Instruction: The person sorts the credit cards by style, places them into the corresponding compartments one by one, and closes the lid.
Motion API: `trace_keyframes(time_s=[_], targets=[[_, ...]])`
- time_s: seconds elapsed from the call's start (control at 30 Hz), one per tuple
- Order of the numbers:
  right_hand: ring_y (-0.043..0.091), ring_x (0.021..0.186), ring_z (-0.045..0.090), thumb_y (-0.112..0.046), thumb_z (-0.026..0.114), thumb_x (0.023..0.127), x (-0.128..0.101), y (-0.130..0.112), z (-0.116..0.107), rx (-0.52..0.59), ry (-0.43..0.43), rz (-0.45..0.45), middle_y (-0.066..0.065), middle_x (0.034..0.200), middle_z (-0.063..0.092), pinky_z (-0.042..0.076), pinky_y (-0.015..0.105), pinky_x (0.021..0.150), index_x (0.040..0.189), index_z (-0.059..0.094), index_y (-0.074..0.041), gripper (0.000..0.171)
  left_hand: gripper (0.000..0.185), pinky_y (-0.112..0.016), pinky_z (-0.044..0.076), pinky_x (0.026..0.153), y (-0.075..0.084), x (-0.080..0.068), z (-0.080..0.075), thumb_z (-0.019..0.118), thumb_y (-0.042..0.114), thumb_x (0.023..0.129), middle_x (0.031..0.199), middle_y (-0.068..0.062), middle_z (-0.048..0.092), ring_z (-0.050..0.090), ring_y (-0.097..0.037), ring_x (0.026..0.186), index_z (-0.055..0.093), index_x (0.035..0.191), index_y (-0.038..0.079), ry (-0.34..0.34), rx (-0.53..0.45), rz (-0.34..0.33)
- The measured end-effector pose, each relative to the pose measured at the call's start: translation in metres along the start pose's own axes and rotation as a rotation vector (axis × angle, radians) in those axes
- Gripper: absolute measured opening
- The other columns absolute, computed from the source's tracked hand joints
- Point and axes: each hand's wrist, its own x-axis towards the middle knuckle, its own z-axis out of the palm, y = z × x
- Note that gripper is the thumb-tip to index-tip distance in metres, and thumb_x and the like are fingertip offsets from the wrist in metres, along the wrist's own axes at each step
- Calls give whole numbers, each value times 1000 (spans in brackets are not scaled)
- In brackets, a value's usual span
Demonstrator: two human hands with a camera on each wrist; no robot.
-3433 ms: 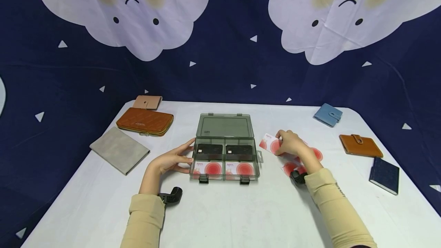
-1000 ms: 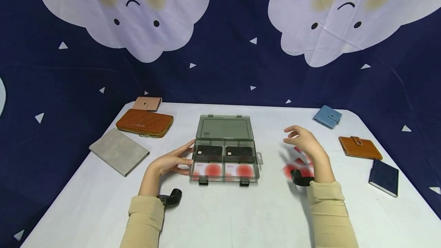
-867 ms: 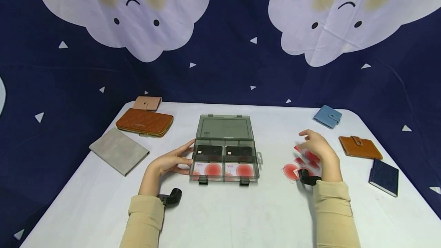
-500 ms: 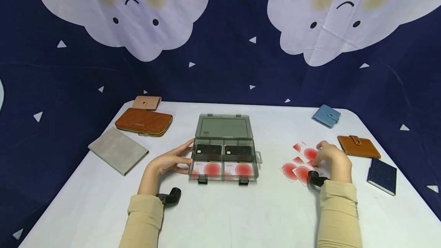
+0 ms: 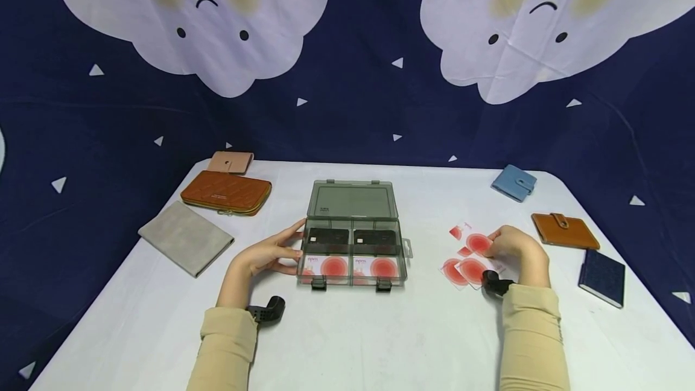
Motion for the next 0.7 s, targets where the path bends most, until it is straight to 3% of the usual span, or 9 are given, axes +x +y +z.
trace_keyframes(time_s=[0.07,0.2,0.4,0.57,0.7], targets=[[31,87,48,-13,61,80,2,0,0,39,-6,-14,18,91,55,43,44,80,102,56,13,34,83,-41,55,78,0,0,0,58,4,87,150,-22,6,51,-20,90,7,150,23,0,1,-1],[20,74,45,-14,60,85,5,-4,3,166,15,-72,8,79,48,39,29,64,99,45,11,32,83,-41,55,77,0,0,0,57,3,87,150,-22,7,52,-20,90,7,150,23,2,-2,-5],[14,68,47,-14,55,90,14,-15,9,269,101,-93,14,86,52,43,24,60,122,33,13,47,83,-40,55,76,0,0,0,57,3,87,150,-22,6,54,-21,91,7,150,23,3,-10,-5],[15,70,53,2,50,86,14,-22,10,288,330,-144,33,99,56,45,23,59,129,34,15,47,83,-41,55,77,0,0,0,58,3,87,150,-22,6,52,-22,92,7,150,22,2,-7,-5],[15,73,54,2,51,87,12,-29,11,264,525,-180,32,102,59,41,18,58,125,43,11,40,83,-41,55,78,0,1,0,57,3,87,150,-22,6,52,-22,93,7,150,22,2,-4,-4]])
